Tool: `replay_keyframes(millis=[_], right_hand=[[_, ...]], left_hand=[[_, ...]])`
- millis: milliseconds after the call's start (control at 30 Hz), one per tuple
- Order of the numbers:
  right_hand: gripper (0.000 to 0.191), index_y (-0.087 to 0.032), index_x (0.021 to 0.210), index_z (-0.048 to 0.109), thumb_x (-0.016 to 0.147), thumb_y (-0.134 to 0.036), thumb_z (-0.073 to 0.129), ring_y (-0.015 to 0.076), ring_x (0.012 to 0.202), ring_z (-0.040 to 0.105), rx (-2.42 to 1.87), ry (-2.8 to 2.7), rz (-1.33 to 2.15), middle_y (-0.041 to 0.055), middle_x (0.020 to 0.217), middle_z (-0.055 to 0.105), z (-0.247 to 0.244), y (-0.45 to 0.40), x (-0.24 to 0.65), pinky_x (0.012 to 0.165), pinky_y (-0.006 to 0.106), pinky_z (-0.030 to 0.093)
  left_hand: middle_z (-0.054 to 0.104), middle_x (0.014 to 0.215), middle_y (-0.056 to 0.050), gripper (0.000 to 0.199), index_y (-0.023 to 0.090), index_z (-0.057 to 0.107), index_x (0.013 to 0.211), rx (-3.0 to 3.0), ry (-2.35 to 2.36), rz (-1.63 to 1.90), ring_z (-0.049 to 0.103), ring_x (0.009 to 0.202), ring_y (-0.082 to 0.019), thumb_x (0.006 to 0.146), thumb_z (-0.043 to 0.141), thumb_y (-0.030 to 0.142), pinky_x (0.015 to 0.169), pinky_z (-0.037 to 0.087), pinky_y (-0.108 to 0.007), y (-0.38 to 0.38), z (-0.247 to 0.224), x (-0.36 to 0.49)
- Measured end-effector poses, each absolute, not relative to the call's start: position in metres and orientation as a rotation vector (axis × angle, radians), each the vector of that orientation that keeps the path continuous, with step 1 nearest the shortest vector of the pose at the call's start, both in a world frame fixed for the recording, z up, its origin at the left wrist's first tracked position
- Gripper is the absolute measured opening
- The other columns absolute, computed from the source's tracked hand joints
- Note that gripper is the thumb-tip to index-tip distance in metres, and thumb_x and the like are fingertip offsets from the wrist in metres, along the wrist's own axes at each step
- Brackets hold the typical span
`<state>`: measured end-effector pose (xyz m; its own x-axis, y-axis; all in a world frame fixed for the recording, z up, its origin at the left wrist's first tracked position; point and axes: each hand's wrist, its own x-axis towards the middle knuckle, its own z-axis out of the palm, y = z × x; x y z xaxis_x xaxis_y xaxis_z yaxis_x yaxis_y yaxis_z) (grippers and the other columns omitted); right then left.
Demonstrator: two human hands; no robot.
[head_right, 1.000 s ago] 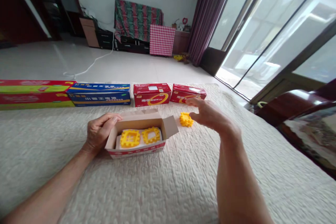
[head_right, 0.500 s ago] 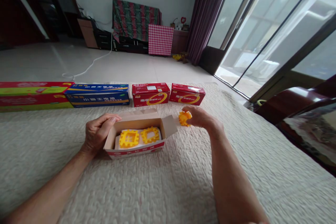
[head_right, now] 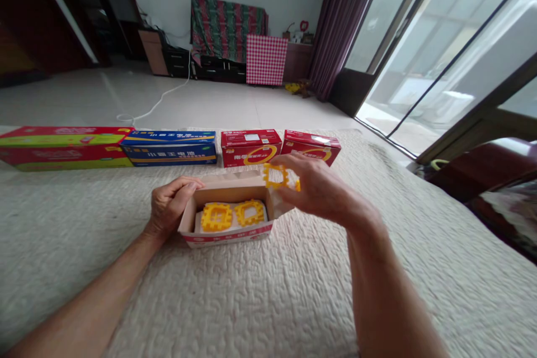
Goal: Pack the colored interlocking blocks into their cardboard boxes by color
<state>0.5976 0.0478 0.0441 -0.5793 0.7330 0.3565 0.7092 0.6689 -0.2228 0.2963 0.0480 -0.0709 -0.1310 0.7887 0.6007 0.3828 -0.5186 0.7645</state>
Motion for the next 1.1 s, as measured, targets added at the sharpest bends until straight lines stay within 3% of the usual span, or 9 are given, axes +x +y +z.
replay_keyframes(millis=[167,500,867,1100], right_hand=[[0.041,-0.019,0.118,0.062,0.077,-0.015,0.061,0.0191,0.095,0.064,-1.026,-2.671,0.293,0.007,0.111,0.069,0.04,0.026,0.557,0.083,0.032,0.05],[0.044,-0.02,0.121,0.061,0.077,-0.017,0.061,0.0208,0.097,0.064,-1.154,-2.716,0.312,0.0084,0.112,0.068,0.03,0.032,0.557,0.084,0.033,0.048],[0.031,-0.021,0.106,0.066,0.077,-0.014,0.057,0.0177,0.085,0.064,-1.11,-2.662,0.292,0.0049,0.099,0.071,0.036,0.032,0.56,0.075,0.03,0.05],[0.052,-0.02,0.124,0.061,0.073,-0.012,0.056,0.0274,0.114,0.061,-1.466,-2.484,0.116,0.0101,0.126,0.066,0.037,0.064,0.629,0.098,0.043,0.048]], left_hand=[[0.072,0.076,-0.002,0.021,0.018,0.07,0.072,1.811,1.312,1.684,0.068,0.078,-0.017,0.083,0.054,0.025,0.076,0.053,-0.026,0.048,-0.071,0.296],[0.073,0.077,-0.002,0.022,0.019,0.069,0.071,1.805,1.358,1.657,0.069,0.079,-0.018,0.082,0.053,0.03,0.078,0.053,-0.027,0.047,-0.068,0.297],[0.073,0.077,-0.003,0.021,0.019,0.07,0.072,1.801,1.353,1.657,0.068,0.079,-0.018,0.082,0.054,0.028,0.078,0.053,-0.028,0.047,-0.069,0.297],[0.073,0.079,-0.002,0.02,0.019,0.07,0.074,1.812,1.325,1.659,0.068,0.08,-0.018,0.084,0.055,0.027,0.078,0.053,-0.027,0.048,-0.071,0.295]])
